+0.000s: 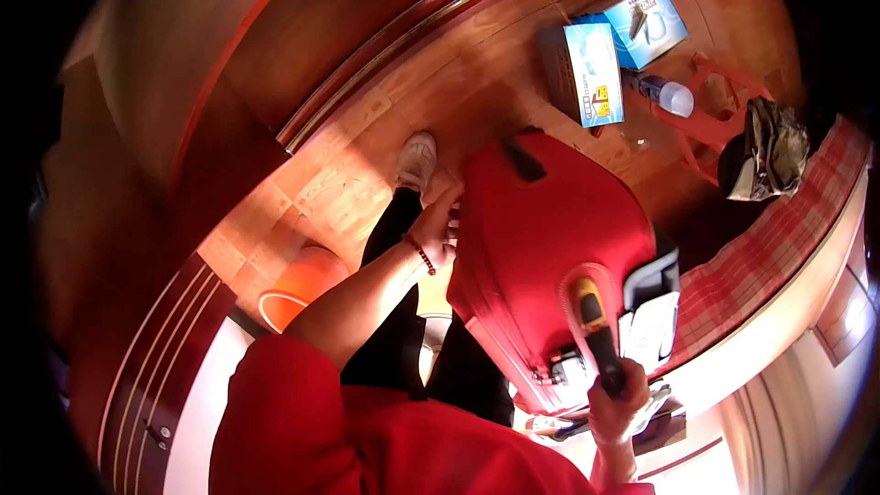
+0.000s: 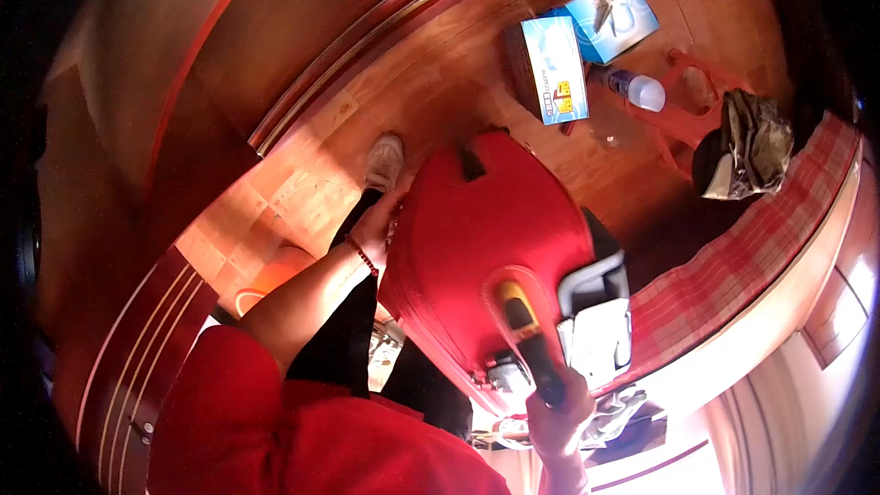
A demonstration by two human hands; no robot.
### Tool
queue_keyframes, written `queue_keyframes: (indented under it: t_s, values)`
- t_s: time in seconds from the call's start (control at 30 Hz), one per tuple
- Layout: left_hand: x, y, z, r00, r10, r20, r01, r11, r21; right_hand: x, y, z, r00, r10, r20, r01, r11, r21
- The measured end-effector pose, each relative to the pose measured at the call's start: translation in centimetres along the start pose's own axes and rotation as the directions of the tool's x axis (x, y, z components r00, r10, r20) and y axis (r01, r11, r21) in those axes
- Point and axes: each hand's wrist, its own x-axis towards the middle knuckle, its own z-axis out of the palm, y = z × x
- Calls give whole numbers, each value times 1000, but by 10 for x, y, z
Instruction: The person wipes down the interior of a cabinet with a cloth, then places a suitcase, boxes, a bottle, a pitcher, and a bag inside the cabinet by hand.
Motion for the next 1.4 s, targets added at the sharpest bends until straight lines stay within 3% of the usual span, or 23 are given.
queue_keyframes:
  t_s: [0.03,0.07,0.1,0.17,0.2,0.27,0.37,0.4,0.43,0.5,0.57,0.6,0.73,0.83,0.9,1.0,1.03,1.13,1.23,1.27,1.3,1.37,1.4]
  values:
    - [-2,0,0,969,48,-242,-1,981,191,-2,-5,-10,996,93,-18,-93,996,-5]
    - [13,-11,-21,967,119,-227,-69,974,216,0,-16,-20,996,-74,-49,72,997,-37]
    - [26,-15,-36,949,154,-277,-73,957,282,-9,-4,-35,991,136,-8,-135,984,119]
    - [61,-29,-63,914,121,-388,-42,977,207,-14,-21,-49,975,219,-25,-202,933,298]
    - [80,-37,-69,919,123,-375,-52,980,193,-21,-17,-59,952,307,-3,-291,906,306]
    - [107,-47,-77,928,55,-367,-9,992,126,-34,0,-78,960,280,-31,-252,901,354]
    - [129,-46,-56,954,152,-260,-133,987,88,-41,-11,-97,948,313,-50,-261,859,441]
    - [148,-48,-60,954,168,-249,-151,985,84,-28,-54,-88,840,535,-89,-509,834,214]
    - [171,-51,-63,977,158,-140,-144,984,105,-30,-64,-89,807,577,-126,-544,810,221]
    - [187,-48,-51,989,145,-9,-143,981,130,-37,-65,-94,812,555,-183,-482,813,327]
    - [198,-51,-35,988,16,153,-45,981,190,-43,-59,-99,810,535,-242,-415,813,407]
    - [202,-55,-24,952,73,297,-136,971,197,-46,-57,-102,803,530,-272,-387,811,438]
    - [198,-42,-2,951,45,305,-131,954,270,-55,-48,-107,773,519,-365,-281,796,536]
    - [131,-15,7,980,110,168,-158,939,307,-54,-35,-106,770,494,-405,-186,780,597]
    - [99,0,-4,939,333,85,-343,885,316,-50,-23,-103,773,483,-412,-129,755,643]
    - [72,29,-37,937,346,54,-346,894,283,-32,0,-93,807,453,-379,-58,699,712]
    - [61,38,-48,929,368,35,-362,885,294,-24,25,-90,871,363,-330,45,610,791]
    - [14,69,-67,844,528,-90,-487,826,284,14,29,-61,883,406,-233,-55,584,810]
    - [-16,95,-100,810,543,-222,-473,828,302,53,43,-37,979,173,-109,-1,536,844]
    - [-26,103,-113,780,580,-234,-499,803,325,65,42,-28,985,143,-94,-1,556,831]
    - [-37,112,-121,751,614,-243,-523,777,350,79,8,-13,962,240,-131,-46,615,787]
    - [-55,121,-126,650,722,-236,-668,691,276,106,10,-6,988,147,-45,-67,671,738]
    - [-60,127,-134,647,717,-260,-664,697,272,120,-1,3,988,143,-58,-51,659,750]
